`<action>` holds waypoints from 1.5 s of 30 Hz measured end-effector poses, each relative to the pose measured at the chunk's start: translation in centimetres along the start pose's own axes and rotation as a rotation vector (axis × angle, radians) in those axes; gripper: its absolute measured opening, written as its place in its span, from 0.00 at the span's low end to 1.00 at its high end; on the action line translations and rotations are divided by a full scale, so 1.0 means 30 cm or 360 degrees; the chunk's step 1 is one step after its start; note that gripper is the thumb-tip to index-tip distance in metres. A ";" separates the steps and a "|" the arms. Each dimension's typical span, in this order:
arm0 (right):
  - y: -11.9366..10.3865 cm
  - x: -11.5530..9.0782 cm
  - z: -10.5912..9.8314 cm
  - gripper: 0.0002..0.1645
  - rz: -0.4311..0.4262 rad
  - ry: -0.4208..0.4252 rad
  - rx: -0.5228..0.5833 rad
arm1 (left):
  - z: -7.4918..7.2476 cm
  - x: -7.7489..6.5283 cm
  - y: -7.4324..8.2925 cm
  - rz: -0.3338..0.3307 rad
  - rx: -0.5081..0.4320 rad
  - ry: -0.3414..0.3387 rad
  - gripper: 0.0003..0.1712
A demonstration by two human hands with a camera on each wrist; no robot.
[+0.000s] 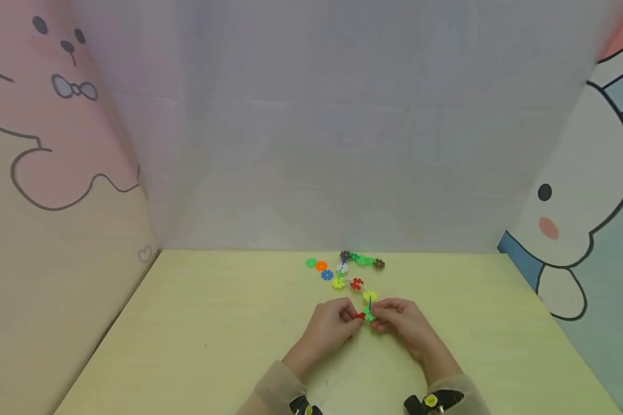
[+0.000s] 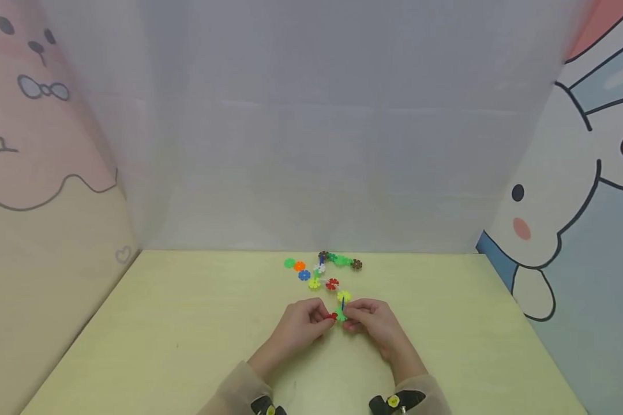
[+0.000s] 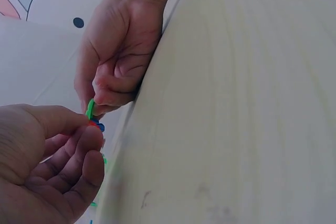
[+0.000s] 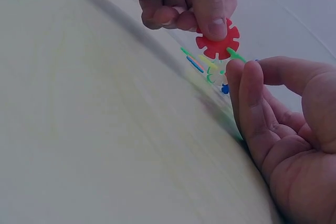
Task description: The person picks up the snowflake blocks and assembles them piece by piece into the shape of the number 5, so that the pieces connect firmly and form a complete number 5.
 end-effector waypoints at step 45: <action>-0.008 -0.007 -0.007 0.07 0.0026 -0.0018 0.0033 | -0.039 0.020 -0.005 -0.0069 0.0189 -0.0198 0.06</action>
Point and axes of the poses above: each hand's wrist, its own x-axis towards the middle knuckle, its own z-axis out of the palm, y = z × x, the point moved 2 cm from there along x, towards the middle knuckle, and after that the axes turned 10 degrees about -x, right-handed, at the moved point
